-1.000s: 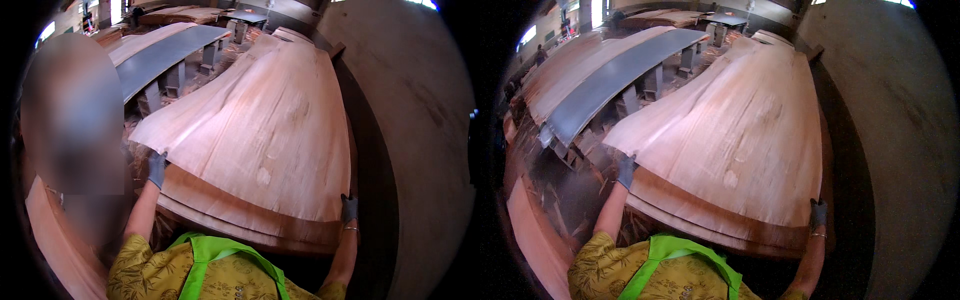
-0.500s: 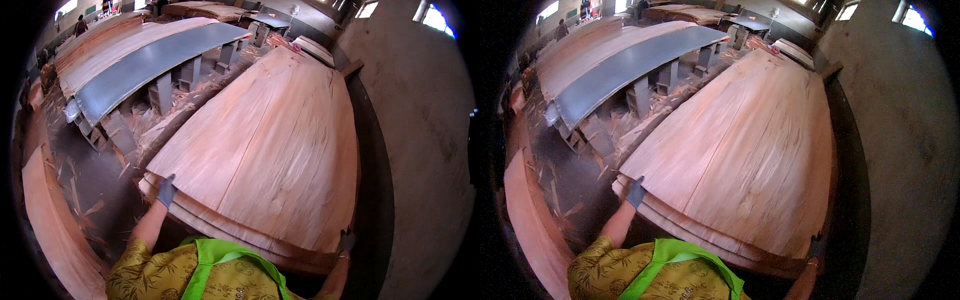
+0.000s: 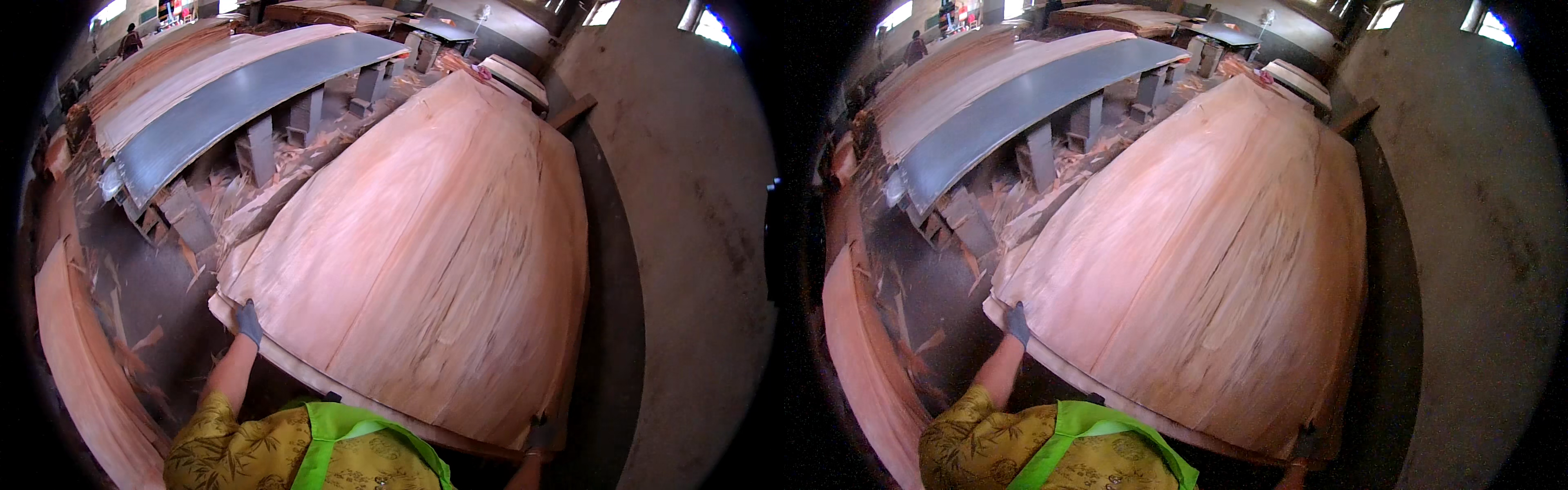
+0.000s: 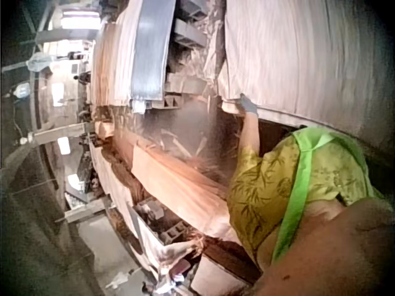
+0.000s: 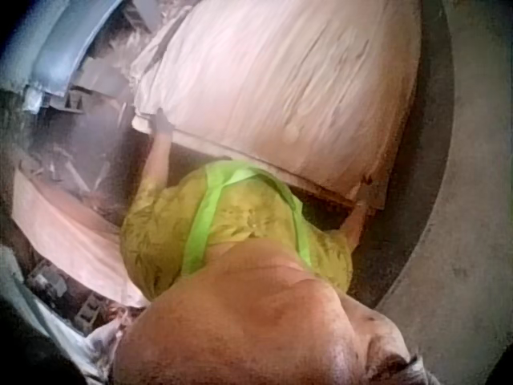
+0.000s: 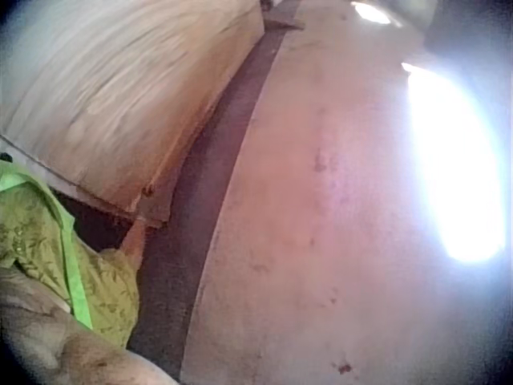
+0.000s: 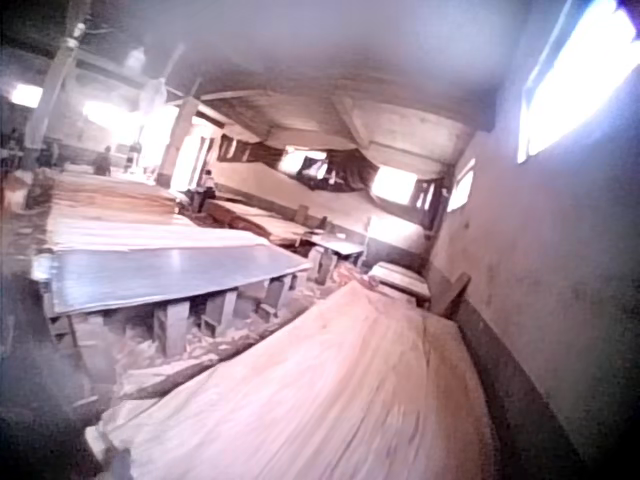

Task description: The person applies small strips of tape to the seams of wood veneer sheets by hand and trims tape with a blade, then lifts and flips the large sheets onto a stack.

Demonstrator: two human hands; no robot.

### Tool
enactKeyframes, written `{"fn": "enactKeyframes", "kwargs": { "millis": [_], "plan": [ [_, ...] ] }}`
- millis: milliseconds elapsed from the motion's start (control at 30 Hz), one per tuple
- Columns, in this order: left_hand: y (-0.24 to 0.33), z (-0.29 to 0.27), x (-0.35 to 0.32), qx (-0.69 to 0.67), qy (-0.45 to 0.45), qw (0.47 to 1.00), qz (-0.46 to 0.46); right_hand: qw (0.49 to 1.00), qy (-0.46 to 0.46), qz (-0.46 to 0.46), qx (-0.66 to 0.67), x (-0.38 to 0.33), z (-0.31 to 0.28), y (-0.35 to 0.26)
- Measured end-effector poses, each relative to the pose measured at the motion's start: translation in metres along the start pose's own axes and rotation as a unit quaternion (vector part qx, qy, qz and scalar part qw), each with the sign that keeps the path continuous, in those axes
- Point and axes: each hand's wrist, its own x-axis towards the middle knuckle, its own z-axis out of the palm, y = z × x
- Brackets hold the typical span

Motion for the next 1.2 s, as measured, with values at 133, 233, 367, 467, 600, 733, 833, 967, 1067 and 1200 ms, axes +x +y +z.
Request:
{"fn": "enactKeyframes", "kwargs": {
  "millis": [133, 233, 367, 467, 600, 733, 833, 967, 1067, 1200],
  "plan": [
    [0.018, 0.055, -0.017, -0.261, -0.131, 0.953, -0.076, 0.997, -0.007, -0.046, -0.053, 0.014, 0.029, 0.102],
    [0.029, 0.069, 0.013, -0.114, -0.092, 0.989, 0.025, 0.993, -0.019, -0.113, -0.002, 0.066, 0.053, 0.087],
    [0.074, 0.115, -0.007, 0.012, -0.112, 0.990, 0.090, 0.991, -0.103, 0.006, 0.081, 0.075, -0.012, -0.020],
    [0.075, 0.134, -0.027, 0.013, -0.113, 0.990, 0.078, 0.967, -0.140, 0.048, 0.205, 0.072, -0.035, -0.033],
    [0.033, 0.084, -0.044, -0.099, -0.076, 0.992, -0.004, 0.977, -0.104, 0.133, 0.128, -0.021, -0.105, -0.124],
    [0.006, 0.060, -0.044, -0.278, -0.140, 0.949, -0.044, 0.989, -0.097, 0.000, 0.116, 0.007, -0.022, 0.048],
    [0.013, 0.068, -0.041, -0.152, -0.111, 0.982, -0.027, 0.990, -0.095, -0.032, 0.095, 0.020, 0.017, 0.077],
    [0.033, 0.112, -0.026, 0.000, -0.129, 0.988, 0.084, 0.987, -0.114, -0.015, 0.109, 0.061, 0.011, 0.029],
    [0.043, 0.138, -0.014, -0.015, -0.103, 0.989, 0.103, 0.977, -0.146, -0.015, 0.156, 0.071, -0.008, -0.013],
    [0.009, 0.115, -0.009, -0.241, -0.158, 0.957, -0.025, 0.918, -0.200, -0.028, 0.341, 0.064, -0.010, 0.039]
  ]
}}
